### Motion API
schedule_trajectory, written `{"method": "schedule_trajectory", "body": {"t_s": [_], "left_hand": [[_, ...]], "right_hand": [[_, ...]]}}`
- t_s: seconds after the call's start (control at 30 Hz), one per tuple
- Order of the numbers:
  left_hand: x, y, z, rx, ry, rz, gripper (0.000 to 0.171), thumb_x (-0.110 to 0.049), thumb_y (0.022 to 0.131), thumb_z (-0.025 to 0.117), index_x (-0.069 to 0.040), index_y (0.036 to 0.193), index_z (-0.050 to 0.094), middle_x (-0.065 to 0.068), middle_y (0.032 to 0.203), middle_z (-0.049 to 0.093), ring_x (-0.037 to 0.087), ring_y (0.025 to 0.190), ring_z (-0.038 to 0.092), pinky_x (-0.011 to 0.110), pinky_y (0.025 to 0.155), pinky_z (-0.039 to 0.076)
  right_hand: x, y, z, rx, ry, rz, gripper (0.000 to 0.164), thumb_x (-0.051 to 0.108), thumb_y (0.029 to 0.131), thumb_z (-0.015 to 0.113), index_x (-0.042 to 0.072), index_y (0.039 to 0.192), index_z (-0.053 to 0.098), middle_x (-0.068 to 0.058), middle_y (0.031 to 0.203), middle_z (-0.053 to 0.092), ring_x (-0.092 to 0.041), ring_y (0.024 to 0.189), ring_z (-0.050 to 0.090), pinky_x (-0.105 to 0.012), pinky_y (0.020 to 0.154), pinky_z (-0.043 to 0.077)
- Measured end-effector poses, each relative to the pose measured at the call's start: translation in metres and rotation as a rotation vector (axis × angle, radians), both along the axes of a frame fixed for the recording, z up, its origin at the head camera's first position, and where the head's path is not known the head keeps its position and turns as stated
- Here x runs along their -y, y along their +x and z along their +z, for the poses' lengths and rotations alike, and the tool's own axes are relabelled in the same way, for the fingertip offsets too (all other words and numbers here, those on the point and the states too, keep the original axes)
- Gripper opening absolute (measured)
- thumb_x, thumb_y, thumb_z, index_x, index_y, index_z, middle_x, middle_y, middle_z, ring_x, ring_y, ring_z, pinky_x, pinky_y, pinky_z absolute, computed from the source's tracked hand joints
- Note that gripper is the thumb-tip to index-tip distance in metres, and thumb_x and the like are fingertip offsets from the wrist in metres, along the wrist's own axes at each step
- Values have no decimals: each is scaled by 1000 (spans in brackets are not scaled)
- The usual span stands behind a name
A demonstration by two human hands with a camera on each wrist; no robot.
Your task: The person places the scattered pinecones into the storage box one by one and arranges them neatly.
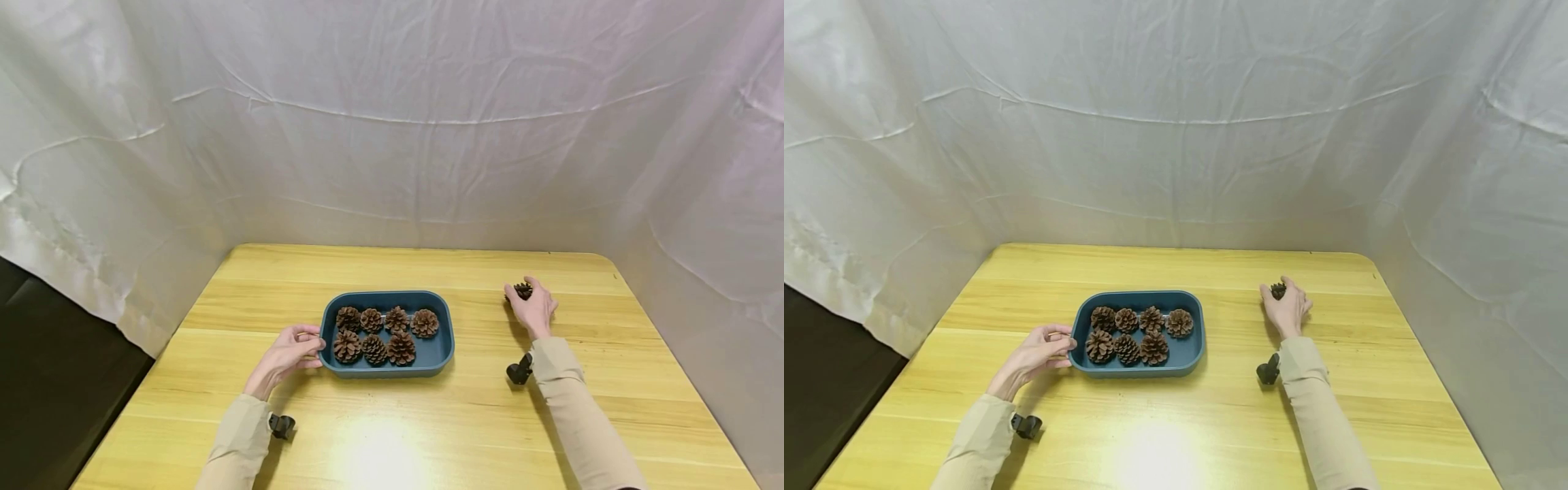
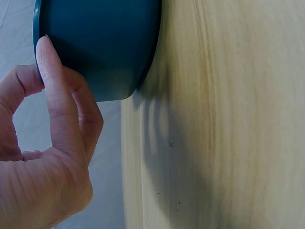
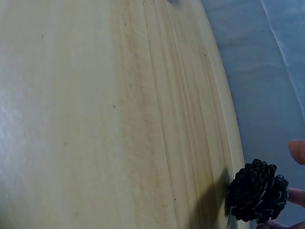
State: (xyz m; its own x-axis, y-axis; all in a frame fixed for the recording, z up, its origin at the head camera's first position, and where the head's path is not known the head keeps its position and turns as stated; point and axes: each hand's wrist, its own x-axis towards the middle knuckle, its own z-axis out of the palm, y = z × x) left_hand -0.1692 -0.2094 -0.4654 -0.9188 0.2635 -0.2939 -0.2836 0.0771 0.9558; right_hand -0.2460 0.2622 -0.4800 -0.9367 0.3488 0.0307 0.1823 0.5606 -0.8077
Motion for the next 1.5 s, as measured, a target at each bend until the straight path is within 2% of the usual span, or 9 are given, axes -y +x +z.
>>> {"method": "schedule_trajectory", "body": {"t_s": [0.3,0.4,0.5,0.63,0.77,1.03,1.2,1.33,1.5], "left_hand": [[-1,0,1,5,0,5,45,-2,98,53,16,134,33,-1,91,64,6,76,65,20,67,63],[-1,0,1,6,2,5,45,-2,98,53,15,134,33,-1,92,64,6,76,65,20,67,63],[-1,-1,1,5,5,2,45,-3,99,53,15,135,33,-1,92,64,6,76,65,19,67,63],[-1,-1,1,2,6,0,44,-3,99,53,15,134,33,-1,92,64,6,75,64,19,67,63],[-1,-1,1,5,-4,10,43,-2,98,53,15,133,34,1,93,64,6,76,64,20,68,63],[-1,-1,0,11,-23,21,44,-2,97,53,15,133,36,2,93,64,7,75,64,19,67,63],[-1,-2,0,14,-26,22,44,-2,96,53,15,134,35,2,93,64,7,75,64,19,67,63],[-1,-2,0,13,-31,21,45,-1,97,53,15,135,34,1,93,64,7,75,64,19,67,63],[-1,-2,0,14,-26,21,44,-1,97,53,15,134,34,1,92,64,7,75,64,19,68,63]], "right_hand": [[-4,1,0,20,-38,27,57,27,101,55,1,150,40,-32,151,40,-52,143,25,-61,120,21],[-3,3,1,8,-48,40,52,24,102,54,0,146,44,-31,147,43,-50,141,32,-60,120,27],[-2,4,1,-8,-56,39,45,23,101,54,-1,140,49,-29,139,49,-46,130,44,-58,112,38],[-1,2,0,-32,-72,11,36,22,100,55,-1,129,56,-25,129,55,-39,116,53,-47,96,47],[0,2,1,-39,-78,-10,32,24,99,58,1,122,60,-21,126,59,-35,111,58,-34,85,49],[6,4,9,-55,-130,-18,41,29,95,66,2,125,58,-19,127,62,-31,114,62,-25,88,50],[11,7,15,-78,-167,18,48,30,94,68,3,131,53,-18,128,63,-13,103,62,-11,82,48],[15,8,19,-111,-219,65,47,25,93,70,1,132,56,-20,128,63,4,89,55,-3,78,47],[21,11,24,-132,-267,121,44,22,92,73,0,129,62,-22,129,63,7,87,55,-2,76,49]]}}
